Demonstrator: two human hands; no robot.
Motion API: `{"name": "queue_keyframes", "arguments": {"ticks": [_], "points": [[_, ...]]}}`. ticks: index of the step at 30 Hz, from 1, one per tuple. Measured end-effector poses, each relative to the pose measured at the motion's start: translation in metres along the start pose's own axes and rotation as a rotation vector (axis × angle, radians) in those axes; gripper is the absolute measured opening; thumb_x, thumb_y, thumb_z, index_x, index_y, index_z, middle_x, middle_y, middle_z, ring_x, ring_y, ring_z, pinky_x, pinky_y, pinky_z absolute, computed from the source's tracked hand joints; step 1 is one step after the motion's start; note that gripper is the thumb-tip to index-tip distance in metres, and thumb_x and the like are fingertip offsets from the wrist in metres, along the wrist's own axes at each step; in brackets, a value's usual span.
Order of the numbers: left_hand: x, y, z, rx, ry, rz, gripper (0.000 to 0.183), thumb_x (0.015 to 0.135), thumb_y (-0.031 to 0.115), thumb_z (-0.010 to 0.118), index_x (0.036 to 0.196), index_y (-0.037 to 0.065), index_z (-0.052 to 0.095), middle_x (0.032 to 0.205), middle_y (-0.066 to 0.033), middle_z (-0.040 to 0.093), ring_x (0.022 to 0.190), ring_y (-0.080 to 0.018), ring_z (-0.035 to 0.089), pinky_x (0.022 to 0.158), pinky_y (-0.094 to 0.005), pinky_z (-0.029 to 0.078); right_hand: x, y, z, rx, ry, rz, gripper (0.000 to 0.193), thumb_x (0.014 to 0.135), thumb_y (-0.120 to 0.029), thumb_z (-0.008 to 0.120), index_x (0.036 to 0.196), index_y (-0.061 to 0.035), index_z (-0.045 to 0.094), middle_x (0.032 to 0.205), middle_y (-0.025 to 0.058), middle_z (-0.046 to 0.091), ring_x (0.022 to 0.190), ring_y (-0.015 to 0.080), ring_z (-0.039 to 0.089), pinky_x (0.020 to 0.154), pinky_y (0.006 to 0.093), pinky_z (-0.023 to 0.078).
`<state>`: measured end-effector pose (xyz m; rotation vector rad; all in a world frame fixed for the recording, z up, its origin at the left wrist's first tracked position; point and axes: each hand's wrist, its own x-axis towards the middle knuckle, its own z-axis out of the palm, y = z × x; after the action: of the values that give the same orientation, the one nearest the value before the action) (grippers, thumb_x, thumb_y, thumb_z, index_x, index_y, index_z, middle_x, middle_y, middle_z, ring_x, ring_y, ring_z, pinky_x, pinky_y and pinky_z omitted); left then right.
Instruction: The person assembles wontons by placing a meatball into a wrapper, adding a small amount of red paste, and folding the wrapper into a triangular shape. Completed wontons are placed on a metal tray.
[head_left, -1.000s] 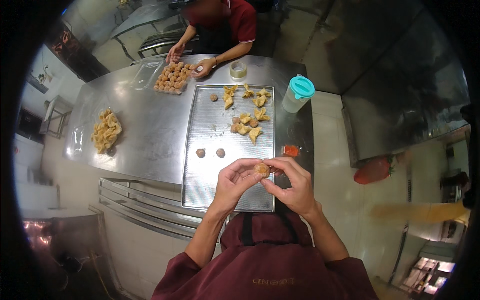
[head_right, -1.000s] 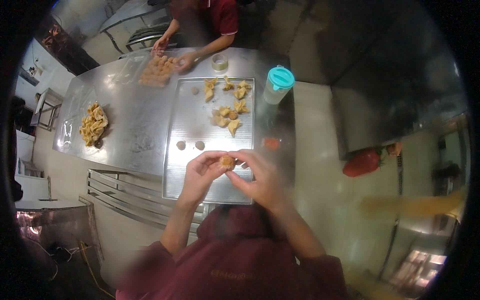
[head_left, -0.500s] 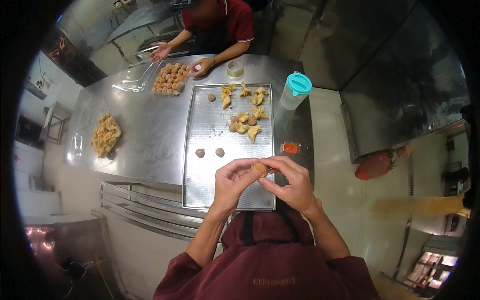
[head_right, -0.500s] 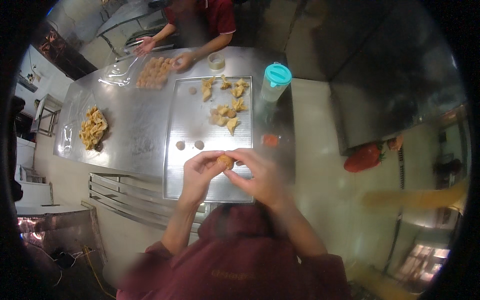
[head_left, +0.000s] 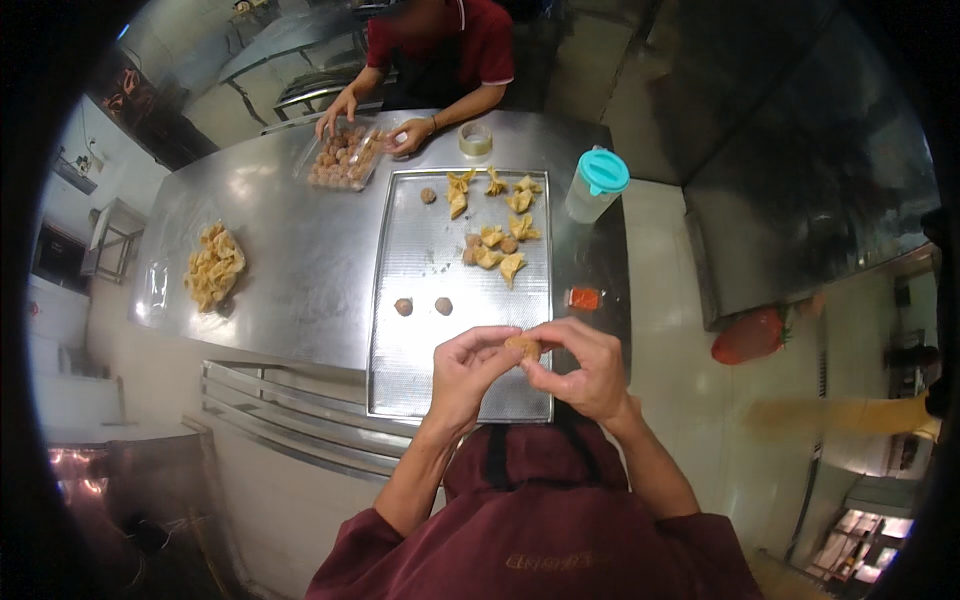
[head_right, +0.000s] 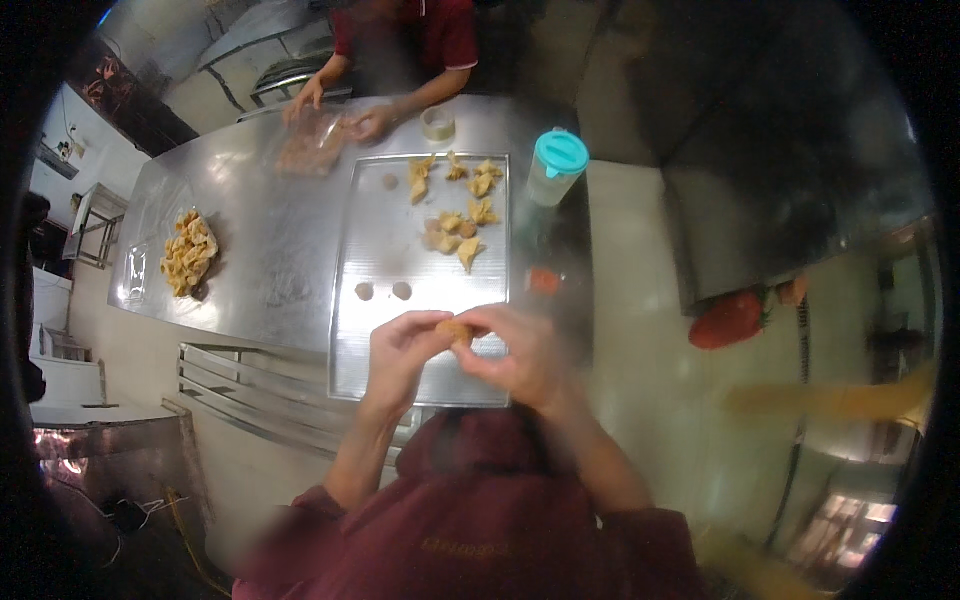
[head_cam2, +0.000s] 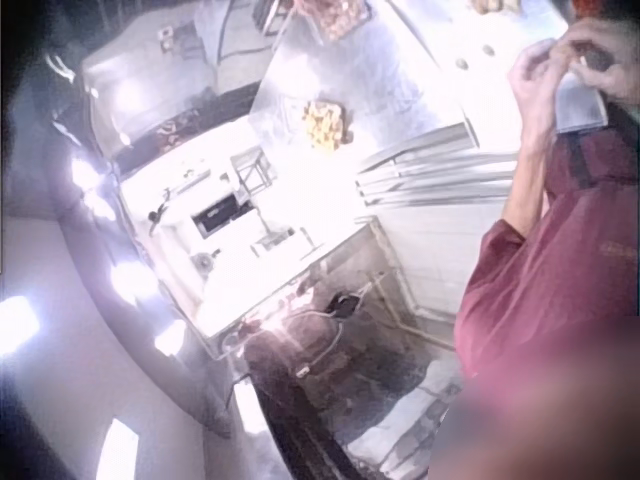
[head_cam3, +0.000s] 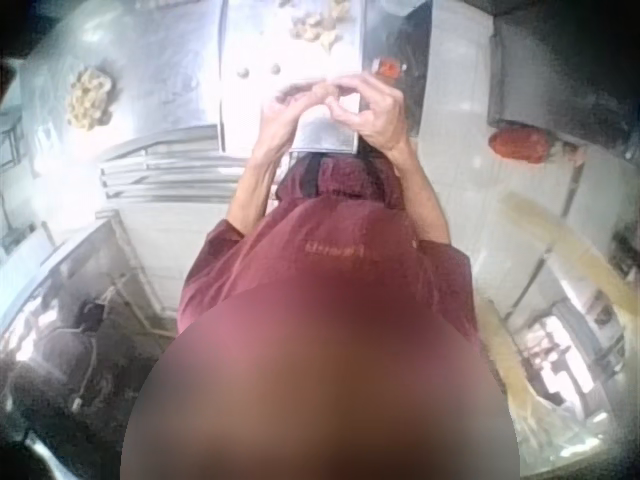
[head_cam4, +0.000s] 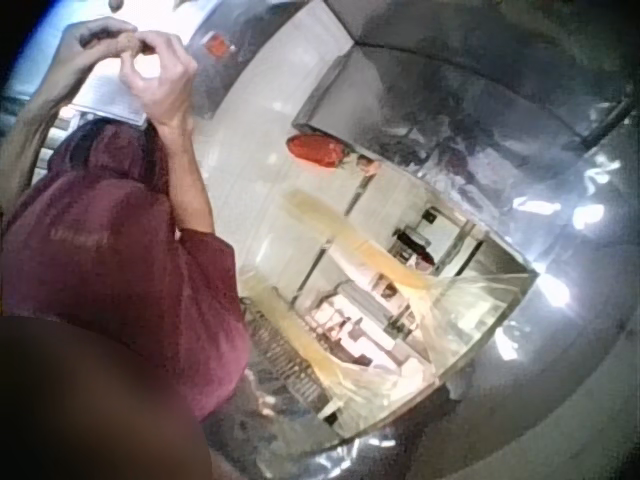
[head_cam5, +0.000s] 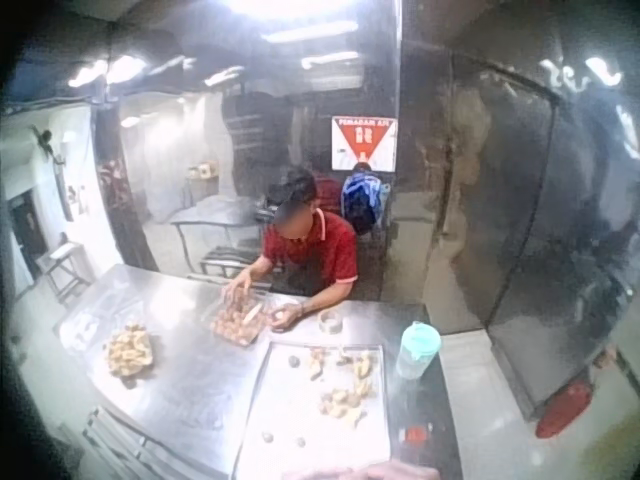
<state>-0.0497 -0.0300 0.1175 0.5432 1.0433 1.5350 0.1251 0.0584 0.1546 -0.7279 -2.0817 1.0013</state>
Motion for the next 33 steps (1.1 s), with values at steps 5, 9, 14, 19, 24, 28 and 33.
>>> {"name": "queue_keyframes", "arguments": {"ticks": [5, 9, 14, 19, 24, 28, 33], "points": [[0.002, -0.003, -0.001, -0.021, 0.01, -0.004, 0.028, 0.097, -0.004, 0.077, 0.123, -0.011, 0.071, 0.114, -0.0197, 0.078, 0.103, -0.0213, 0.077, 0.094, -0.0321, 0.062, 0.002, 0.003, 0.002, 0.05, -0.001, -0.013, 0.034, 0.081, -0.003, 0.089, 0.113, 0.0006, 0.077, 0.104, 0.0128, 0.078, 0.089, 0.02, 0.077, 0.081, 0.0312, 0.063], [0.004, -0.006, -0.004, -0.016, 0.028, -0.003, 0.028, 0.097, -0.004, 0.077, 0.123, -0.011, 0.071, 0.113, -0.0197, 0.078, 0.103, -0.0213, 0.077, 0.094, -0.032, 0.062, 0.001, 0.001, 0.002, 0.071, -0.026, 0.043, 0.038, 0.083, -0.003, 0.089, 0.119, 0.0009, 0.077, 0.11, 0.0136, 0.077, 0.095, 0.0207, 0.077, 0.085, 0.032, 0.065], [0.007, -0.006, -0.006, 0.028, 0.023, -0.018, 0.028, 0.098, -0.003, 0.076, 0.124, -0.012, 0.07, 0.113, -0.0197, 0.079, 0.103, -0.0202, 0.077, 0.094, -0.032, 0.062, -0.001, 0.001, -0.001, 0.055, -0.075, 0.039, 0.043, 0.086, -0.002, 0.088, 0.127, 0.0003, 0.076, 0.114, 0.0141, 0.077, 0.099, 0.021, 0.077, 0.089, 0.0322, 0.066], [0.011, -0.001, -0.006, 0.046, -0.076, -0.055, 0.032, 0.1, 0.0, 0.076, 0.13, -0.011, 0.069, 0.115, -0.0185, 0.078, 0.105, -0.0196, 0.076, 0.095, -0.0324, 0.062, -0.002, 0.008, -0.003, 0.105, -0.07, 0.088, 0.04, 0.087, -0.001, 0.087, 0.126, 0.0005, 0.076, 0.115, 0.0137, 0.077, 0.1, 0.0186, 0.077, 0.089, 0.0311, 0.067], [0.011, 0.004, -0.008, 0.085, -0.16, -0.006, 0.033, 0.101, 0.0, 0.076, 0.131, -0.011, 0.069, 0.118, -0.0174, 0.078, 0.108, -0.019, 0.076, 0.096, -0.0314, 0.063, -0.002, 0.008, -0.006, 0.196, -0.06, 0.135, 0.038, 0.088, 0.0, 0.086, 0.125, 0.001, 0.076, 0.117, 0.0132, 0.077, 0.102, 0.0184, 0.077, 0.089, 0.0309, 0.067], [0.013, 0.005, -0.01, 0.079, -0.137, 0.025, 0.032, 0.1, -0.002, 0.076, 0.13, -0.011, 0.068, 0.117, -0.0172, 0.078, 0.106, -0.0183, 0.076, 0.095, -0.0295, 0.063, 0.002, 0.001, -0.006, 0.121, -0.079, 0.106, 0.039, 0.089, 0.0, 0.086, 0.127, 0.0006, 0.076, 0.118, 0.0135, 0.077, 0.103, 0.0191, 0.077, 0.089, 0.0311, 0.067], [0.015, 0.007, -0.011, 0.103, -0.129, 0.057, 0.028, 0.098, -0.005, 0.076, 0.125, -0.011, 0.07, 0.113, -0.0165, 0.078, 0.101, -0.0171, 0.077, 0.091, -0.0276, 0.063, 0.003, -0.008, -0.006, 0.144, -0.074, 0.13, 0.039, 0.089, 0.0, 0.086, 0.127, 0.0004, 0.076, 0.118, 0.0135, 0.076, 0.103, 0.0193, 0.077, 0.088, 0.0307, 0.067]]}}
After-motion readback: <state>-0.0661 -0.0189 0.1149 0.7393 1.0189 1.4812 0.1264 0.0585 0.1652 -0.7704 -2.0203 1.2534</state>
